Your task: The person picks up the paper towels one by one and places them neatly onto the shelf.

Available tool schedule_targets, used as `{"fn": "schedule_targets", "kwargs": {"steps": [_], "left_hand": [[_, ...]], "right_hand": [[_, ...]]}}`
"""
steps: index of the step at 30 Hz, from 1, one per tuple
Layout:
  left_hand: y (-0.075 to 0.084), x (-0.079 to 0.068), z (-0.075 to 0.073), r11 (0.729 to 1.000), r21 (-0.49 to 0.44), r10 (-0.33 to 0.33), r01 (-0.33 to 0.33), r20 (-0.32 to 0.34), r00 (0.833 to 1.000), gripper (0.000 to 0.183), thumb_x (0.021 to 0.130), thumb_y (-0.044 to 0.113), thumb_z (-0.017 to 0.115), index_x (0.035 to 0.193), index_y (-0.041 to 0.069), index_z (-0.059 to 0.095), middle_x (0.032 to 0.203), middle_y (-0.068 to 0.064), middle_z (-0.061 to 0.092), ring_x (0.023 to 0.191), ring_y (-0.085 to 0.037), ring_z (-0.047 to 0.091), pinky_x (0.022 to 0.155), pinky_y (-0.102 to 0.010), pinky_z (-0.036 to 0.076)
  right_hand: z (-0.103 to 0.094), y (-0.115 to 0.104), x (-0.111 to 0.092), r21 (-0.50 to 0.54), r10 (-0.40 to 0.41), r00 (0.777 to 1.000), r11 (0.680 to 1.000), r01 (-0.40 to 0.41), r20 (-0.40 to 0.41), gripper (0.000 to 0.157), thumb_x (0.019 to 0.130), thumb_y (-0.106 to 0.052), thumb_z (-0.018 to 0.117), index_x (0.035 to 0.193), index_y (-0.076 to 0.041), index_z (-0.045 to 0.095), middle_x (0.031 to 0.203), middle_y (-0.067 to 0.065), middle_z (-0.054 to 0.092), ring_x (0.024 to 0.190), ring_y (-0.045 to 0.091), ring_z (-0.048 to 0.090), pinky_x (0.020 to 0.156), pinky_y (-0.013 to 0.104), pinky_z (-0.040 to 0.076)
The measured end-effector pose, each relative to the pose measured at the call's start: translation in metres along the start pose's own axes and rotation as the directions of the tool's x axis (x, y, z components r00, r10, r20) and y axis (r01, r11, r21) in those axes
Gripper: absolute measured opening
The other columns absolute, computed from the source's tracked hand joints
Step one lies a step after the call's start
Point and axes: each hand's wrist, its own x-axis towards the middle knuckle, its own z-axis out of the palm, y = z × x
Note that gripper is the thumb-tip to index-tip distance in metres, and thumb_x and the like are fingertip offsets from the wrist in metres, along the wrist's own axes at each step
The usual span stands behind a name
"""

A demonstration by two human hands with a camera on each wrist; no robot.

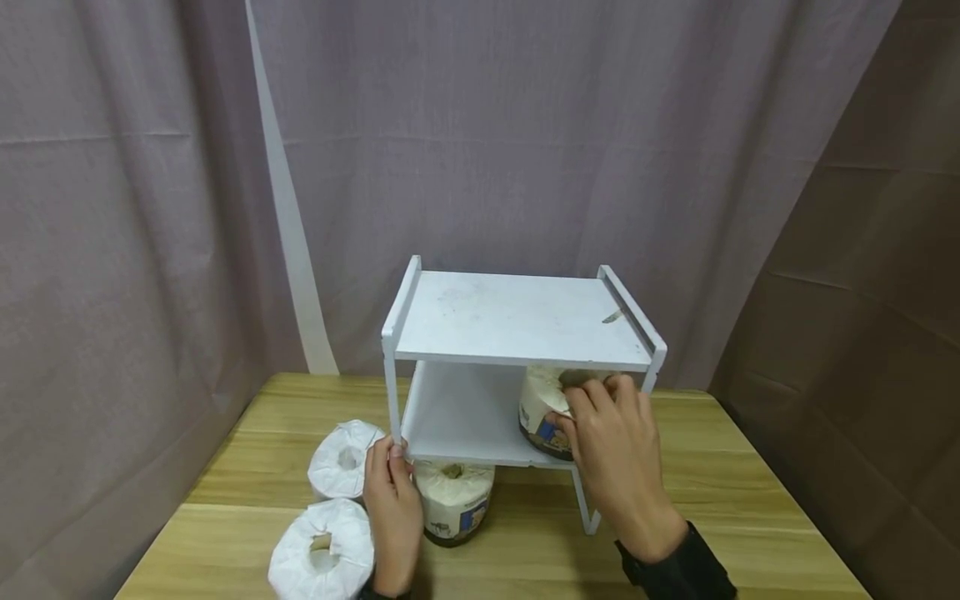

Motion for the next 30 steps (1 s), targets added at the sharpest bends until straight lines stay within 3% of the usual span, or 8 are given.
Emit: {"fn": "schedule_targets", "kwargs": {"steps": [5,11,30], "left_hand": [[-0.0001,0.0004,-0.0007,1.0,0.005,0.012,-0.012,-0.006,1.0,0.014,0.099,0.005,0.048,0.096,0.006,0.061,0.076,0.0,0.05,0.074,-0.011,0.048,0.067,-0.025,0.039],[0.0014,0.0002,-0.0018,1.0,-0.01,-0.021,0.021,0.013,1.0,0.016,0.101,0.008,0.047,0.096,0.007,0.062,0.077,0.003,0.049,0.075,-0.011,0.047,0.068,-0.025,0.039],[0.001,-0.0004,-0.0002,0.999,0.02,-0.026,0.026,0.01,1.0,0.016,0.1,0.007,0.047,0.097,0.007,0.062,0.077,0.0,0.05,0.073,-0.012,0.047,0.066,-0.025,0.039]], "right_hand": [[0.0023,-0.0002,-0.0004,0.005,0.0,1.0,1.0,0.0,-0.001,0.033,0.081,-0.032,0.073,0.097,-0.004,0.068,0.092,0.01,0.063,0.095,0.034,0.047,0.075,0.045,0.038],[0.0029,-0.0006,-0.001,0.012,0.002,1.0,1.0,-0.002,0.01,0.035,0.083,-0.036,0.069,0.098,-0.005,0.068,0.093,0.009,0.062,0.094,0.033,0.046,0.074,0.045,0.037],[0.0049,-0.0024,0.0,0.041,0.011,1.0,0.999,-0.01,-0.003,0.038,0.078,-0.032,0.075,0.101,-0.003,0.067,0.094,0.011,0.064,0.091,0.033,0.046,0.075,0.044,0.036]]}}
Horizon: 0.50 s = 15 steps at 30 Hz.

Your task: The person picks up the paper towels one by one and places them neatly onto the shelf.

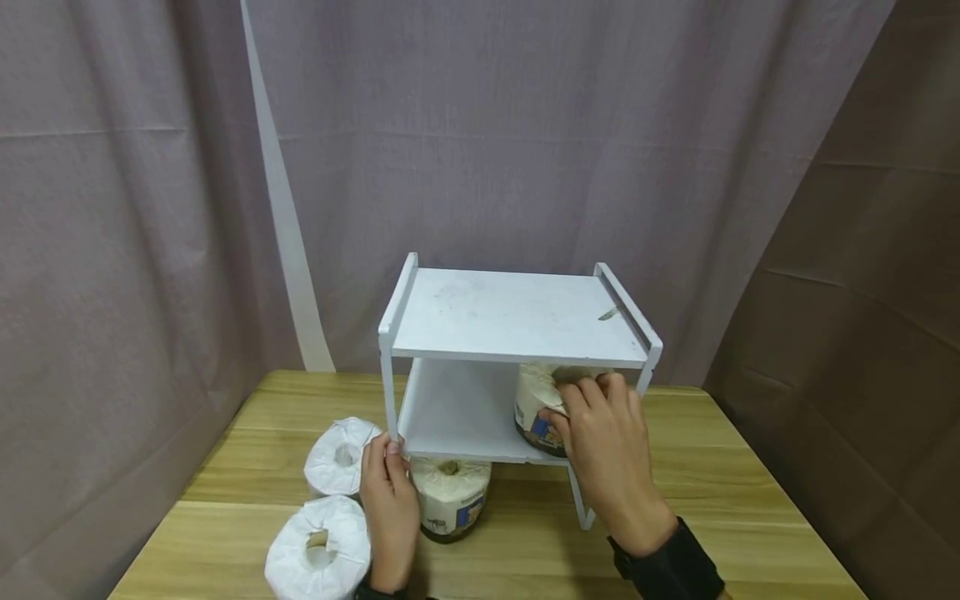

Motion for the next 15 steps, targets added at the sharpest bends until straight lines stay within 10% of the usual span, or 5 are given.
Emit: {"fn": "schedule_targets", "kwargs": {"steps": [15], "left_hand": [[0.0002,-0.0003,-0.0009,1.0,-0.015,0.01,-0.01,0.002,1.0,0.015,0.101,0.007,0.047,0.098,0.007,0.062,0.077,0.001,0.05,0.074,-0.012,0.048,0.067,-0.025,0.039]], "right_hand": [[0.0032,0.0017,0.0012,-0.032,-0.001,1.0,0.999,0.001,0.007,0.038,0.08,-0.035,0.073,0.095,-0.001,0.066,0.093,0.013,0.063,0.088,0.033,0.044,0.07,0.042,0.034]]}}
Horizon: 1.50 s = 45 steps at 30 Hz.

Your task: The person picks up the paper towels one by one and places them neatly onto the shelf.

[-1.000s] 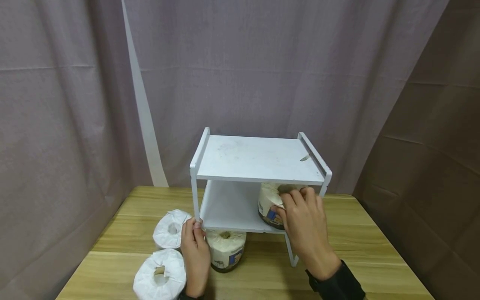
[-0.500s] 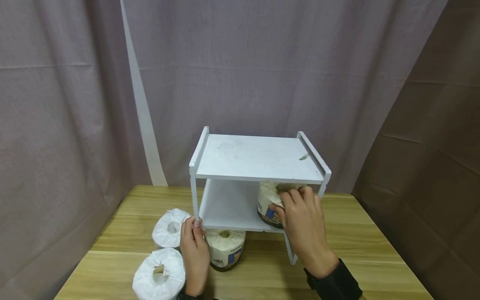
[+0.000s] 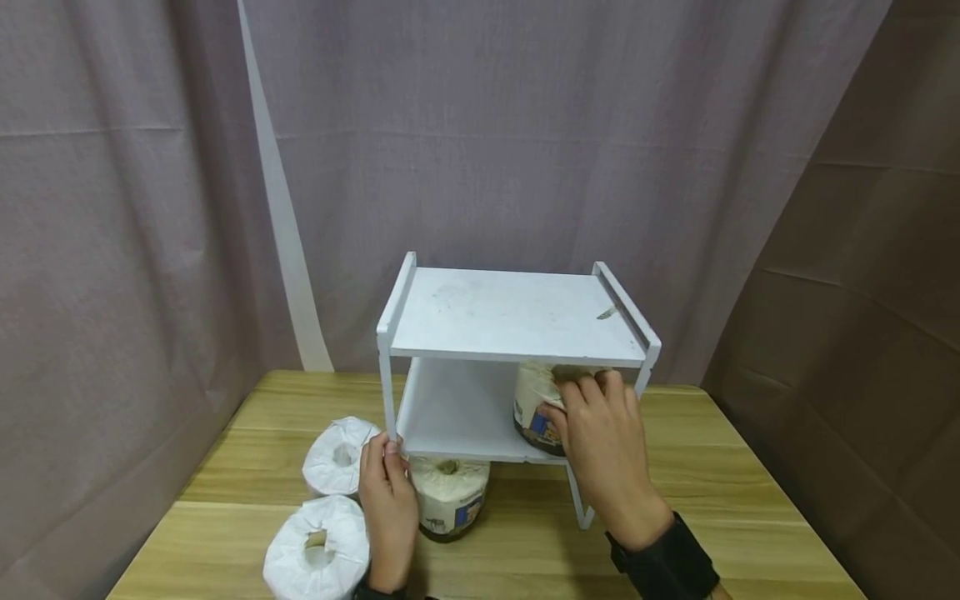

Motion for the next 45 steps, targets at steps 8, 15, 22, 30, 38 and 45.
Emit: {"fn": "schedule_targets", "kwargs": {"steps": [8,15,22,30,38,45], "left_hand": [[-0.002,-0.001,0.001,1.0,0.025,0.004,-0.004,-0.007,1.0,0.015,0.1,0.006,0.047,0.098,0.006,0.062,0.077,-0.001,0.05,0.073,-0.011,0.048,0.066,-0.025,0.039],[-0.002,-0.001,0.001,0.999,0.034,0.015,-0.014,-0.007,1.0,0.015,0.1,0.006,0.046,0.098,0.005,0.061,0.077,-0.002,0.05,0.072,-0.011,0.047,0.064,-0.025,0.039],[-0.002,0.0,0.001,0.999,0.031,0.017,-0.017,-0.01,1.0,0.015,0.1,0.005,0.046,0.097,0.005,0.061,0.076,-0.002,0.05,0.073,-0.011,0.047,0.065,-0.025,0.039],[-0.002,-0.001,0.001,0.999,0.036,0.033,-0.033,-0.011,0.999,0.015,0.1,0.004,0.047,0.097,0.005,0.061,0.076,-0.002,0.05,0.073,-0.011,0.047,0.064,-0.025,0.039],[0.0,-0.001,0.0,1.0,0.001,0.005,-0.005,0.0,1.0,0.015,0.1,0.007,0.047,0.098,0.006,0.061,0.077,0.001,0.05,0.074,-0.011,0.048,0.066,-0.024,0.039],[0.0,0.0,0.0,1.0,-0.019,-0.016,0.017,0.004,1.0,0.016,0.101,0.007,0.047,0.097,0.007,0.062,0.077,0.002,0.05,0.074,-0.012,0.048,0.067,-0.025,0.039]], "right_hand": [[0.003,0.002,0.001,-0.01,-0.001,1.0,1.0,0.001,0.0,0.036,0.081,-0.034,0.072,0.095,-0.001,0.065,0.097,0.014,0.063,0.086,0.033,0.044,0.067,0.041,0.033],[0.005,0.002,0.001,-0.022,0.007,1.0,1.0,-0.007,0.004,0.038,0.082,-0.037,0.071,0.095,-0.001,0.065,0.099,0.014,0.063,0.086,0.034,0.044,0.066,0.041,0.032],[0.006,0.002,0.001,-0.024,0.013,1.0,1.0,-0.013,0.003,0.039,0.082,-0.037,0.071,0.096,-0.001,0.066,0.098,0.014,0.063,0.083,0.034,0.044,0.065,0.04,0.032],[0.009,0.002,0.002,-0.015,0.023,1.0,1.0,-0.023,0.021,0.041,0.082,-0.036,0.071,0.104,-0.002,0.068,0.103,0.014,0.064,0.084,0.034,0.045,0.066,0.041,0.033],[0.011,0.004,0.002,-0.029,0.025,0.999,0.999,-0.024,0.024,0.041,0.082,-0.034,0.073,0.108,-0.003,0.069,0.108,0.015,0.064,0.088,0.035,0.048,0.065,0.041,0.035],[0.017,0.003,0.002,-0.031,0.047,0.998,0.998,-0.045,0.036,0.042,0.085,-0.034,0.07,0.113,-0.002,0.067,0.113,0.016,0.065,0.092,0.039,0.05,0.066,0.043,0.037]]}}
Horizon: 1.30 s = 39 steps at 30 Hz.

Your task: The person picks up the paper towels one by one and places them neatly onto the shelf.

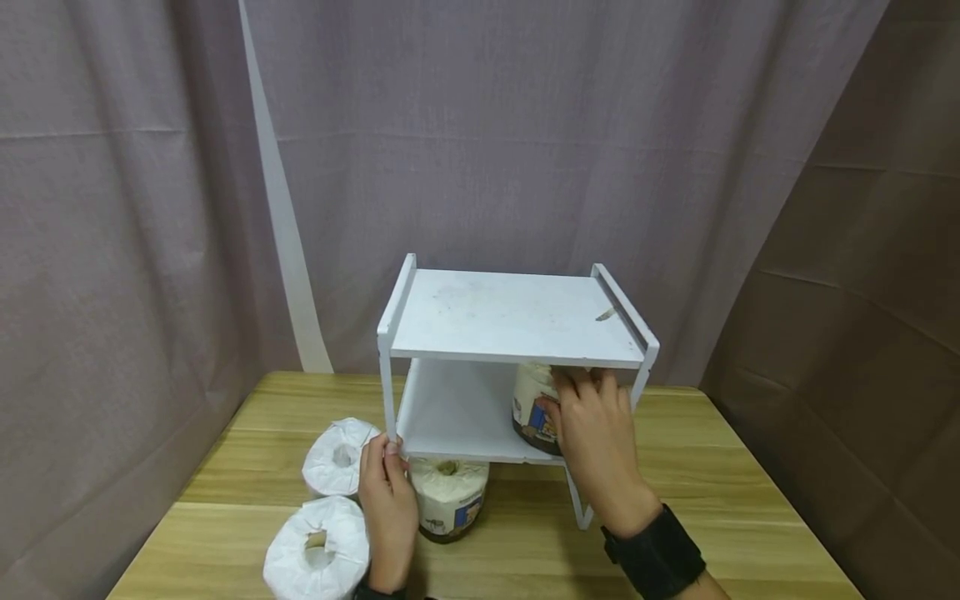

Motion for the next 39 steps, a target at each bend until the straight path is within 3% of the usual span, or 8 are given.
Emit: {"fn": "schedule_targets", "kwargs": {"steps": [14,24,31,35,39], "left_hand": [[0.001,0.0,0.001,0.999,0.028,0.032,-0.031,-0.009,0.999,0.016,0.1,0.007,0.047,0.099,0.006,0.062,0.08,0.0,0.051,0.073,-0.011,0.049,0.065,-0.024,0.04],[0.002,0.0,0.0,1.0,0.0,-0.017,0.017,0.001,1.0,0.017,0.101,0.009,0.047,0.098,0.008,0.063,0.079,0.003,0.05,0.073,-0.011,0.049,0.066,-0.024,0.039],[0.003,0.001,-0.001,0.998,0.045,0.042,-0.042,-0.009,0.999,0.016,0.101,0.008,0.046,0.1,0.005,0.062,0.079,-0.001,0.05,0.073,-0.01,0.049,0.064,-0.024,0.04],[0.003,0.0,-0.002,0.998,0.043,0.036,-0.036,-0.001,0.999,0.017,0.102,0.009,0.045,0.098,0.005,0.06,0.077,0.0,0.049,0.074,-0.01,0.047,0.066,-0.025,0.04],[0.004,0.001,-0.002,0.999,0.033,0.03,-0.03,0.006,1.0,0.017,0.102,0.01,0.044,0.097,0.005,0.06,0.077,0.001,0.049,0.074,-0.01,0.047,0.066,-0.025,0.04]], "right_hand": [[0.011,0.0,-0.006,0.012,0.006,1.0,1.0,-0.006,-0.014,0.05,0.088,-0.033,0.069,0.124,0.001,0.061,0.119,0.019,0.061,0.103,0.045,0.049,0.071,0.049,0.042],[0.016,0.003,-0.007,0.039,0.004,1.0,0.999,-0.003,-0.02,0.052,0.087,-0.034,0.07,0.125,0.001,0.06,0.122,0.019,0.06,0.107,0.046,0.047,0.077,0.053,0.043],[0.016,0.001,-0.014,0.022,-0.005,1.0,1.0,0.004,0.014,0.07,0.082,-0.034,0.076,0.137,0.0,0.049,0.131,0.02,0.053,0.112,0.045,0.044,0.077,0.052,0.044],[0.018,0.001,-0.023,0.083,-0.024,0.999,0.996,0.026,-0.022,0.076,0.082,-0.029,0.076,0.143,0.001,0.043,0.137,0.023,0.047,0.119,0.043,0.042,0.092,0.051,0.041],[0.021,0.003,-0.034,0.151,-0.031,0.993,0.987,0.048,-0.11,0.067,0.088,-0.028,0.068,0.142,0.003,0.043,0.139,0.027,0.041,0.127,0.044,0.037,0.105,0.05,0.032]]}}
